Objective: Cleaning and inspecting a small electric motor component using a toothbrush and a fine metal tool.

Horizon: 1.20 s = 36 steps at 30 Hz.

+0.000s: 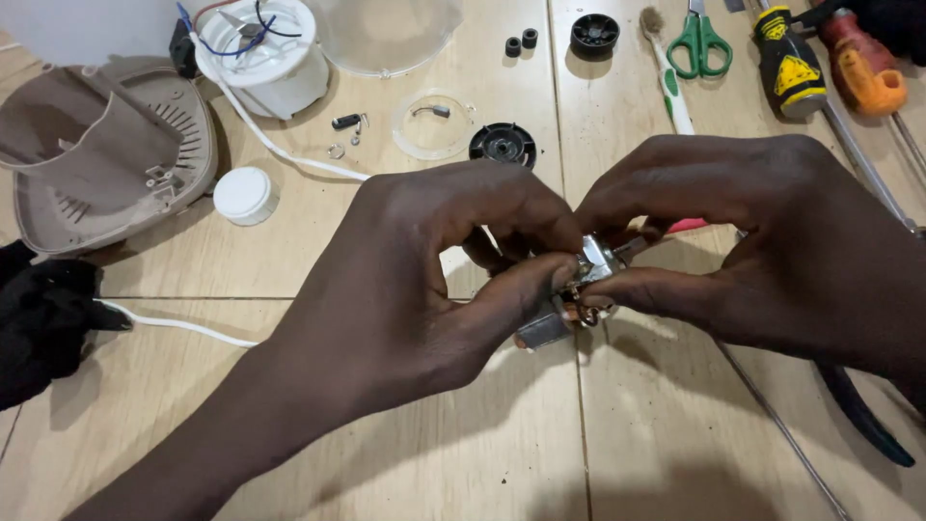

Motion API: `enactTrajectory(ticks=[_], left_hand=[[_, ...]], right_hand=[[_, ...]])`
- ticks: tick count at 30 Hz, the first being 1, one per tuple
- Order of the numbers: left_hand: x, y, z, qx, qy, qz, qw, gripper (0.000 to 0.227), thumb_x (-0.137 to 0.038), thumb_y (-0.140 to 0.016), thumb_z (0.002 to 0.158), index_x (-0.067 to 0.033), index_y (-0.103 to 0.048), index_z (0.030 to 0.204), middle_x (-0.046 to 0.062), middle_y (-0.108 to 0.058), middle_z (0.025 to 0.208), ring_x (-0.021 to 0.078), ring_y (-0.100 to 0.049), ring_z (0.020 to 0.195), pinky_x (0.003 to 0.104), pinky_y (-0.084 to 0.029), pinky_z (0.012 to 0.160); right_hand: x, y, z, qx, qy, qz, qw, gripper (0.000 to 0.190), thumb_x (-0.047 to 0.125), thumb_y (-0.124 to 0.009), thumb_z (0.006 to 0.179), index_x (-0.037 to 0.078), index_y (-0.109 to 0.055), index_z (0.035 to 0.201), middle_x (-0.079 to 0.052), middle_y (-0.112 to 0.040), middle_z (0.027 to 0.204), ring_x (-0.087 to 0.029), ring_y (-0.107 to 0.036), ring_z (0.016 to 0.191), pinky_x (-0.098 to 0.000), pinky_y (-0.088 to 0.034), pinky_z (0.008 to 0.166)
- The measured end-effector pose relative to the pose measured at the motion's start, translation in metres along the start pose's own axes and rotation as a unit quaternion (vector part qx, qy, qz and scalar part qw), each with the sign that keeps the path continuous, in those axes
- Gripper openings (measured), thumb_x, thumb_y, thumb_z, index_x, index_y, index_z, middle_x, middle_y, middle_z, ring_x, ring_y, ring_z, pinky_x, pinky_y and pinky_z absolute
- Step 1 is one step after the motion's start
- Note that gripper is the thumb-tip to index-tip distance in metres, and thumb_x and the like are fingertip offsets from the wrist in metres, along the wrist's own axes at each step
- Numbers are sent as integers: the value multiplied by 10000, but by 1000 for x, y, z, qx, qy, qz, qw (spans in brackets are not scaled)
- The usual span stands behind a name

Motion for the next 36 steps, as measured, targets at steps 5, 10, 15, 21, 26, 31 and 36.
enactTrajectory(ticks=[5, 10, 15, 21, 26, 31, 36], left_hand=[[4, 5, -4, 67, 31, 1, 997, 254, -251, -699, 920, -110, -563, 1081, 11, -690, 1000, 145, -647, 810, 292, -543, 721], [11, -2, -8, 82, 13, 66, 994, 307, -219, -762, 905, -126, -502, 1040, 52, -568, 987, 218, -572, 828, 329, -446, 714], [14, -1, -8, 86, 31, 60, 994, 308, -222, -766, 879, -135, -533, 1060, 52, -591, 1034, 211, -610, 842, 323, -478, 715], [17, -5, -9, 71, 36, 68, 995, 307, -315, -769, 876, -138, -546, 989, 48, -563, 971, 215, -584, 806, 334, -452, 679], [20, -14, -11, 33, 41, 86, 995, 389, -360, -805, 808, -138, -539, 984, 62, -563, 970, 277, -565, 887, 381, -427, 703], [21, -12, -12, 23, 53, 66, 996, 369, -314, -809, 799, -137, -558, 1003, 57, -571, 987, 258, -584, 905, 352, -436, 693], [17, -13, -14, -1, 46, 66, 997, 324, -307, -789, 813, -141, -580, 998, 49, -601, 975, 253, -599, 898, 357, -452, 720]], right_hand=[[-1, 1, -2, 12, 9, -28, 1000, 414, 270, -837, 778, 112, -744, 1149, -10, -749, 982, -115, -721, 769, -252, -557, 739], [7, 4, 3, -4, -19, 19, 1000, 351, 209, -794, 787, 58, -738, 1099, -26, -775, 959, -126, -732, 795, -240, -621, 762], [13, 0, 5, -27, -38, 19, 999, 215, 168, -761, 836, 57, -741, 1019, -29, -765, 921, -122, -716, 774, -242, -580, 736], [15, -4, 3, -60, -75, 17, 995, 65, 114, -717, 902, 57, -745, 914, -34, -751, 870, -117, -693, 746, -245, -525, 702], [14, 0, 3, -41, -55, 3, 998, 127, 121, -693, 891, 52, -745, 984, -67, -763, 949, -150, -743, 845, -263, -559, 775], [14, -4, 1, -55, -75, 22, 995, 108, 96, -697, 891, 28, -741, 963, -76, -749, 923, -150, -725, 815, -258, -553, 770], [12, -10, -2, -71, -127, 78, 986, 104, 101, -678, 915, 13, -731, 896, -84, -743, 889, -147, -717, 804, -255, -562, 768]])
Point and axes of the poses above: each hand's wrist, its own z-axis towards the middle knuckle, its own y-axis out of the back of the hand, x = y × z, the point moved 4 cm from there along z, towards the middle knuckle
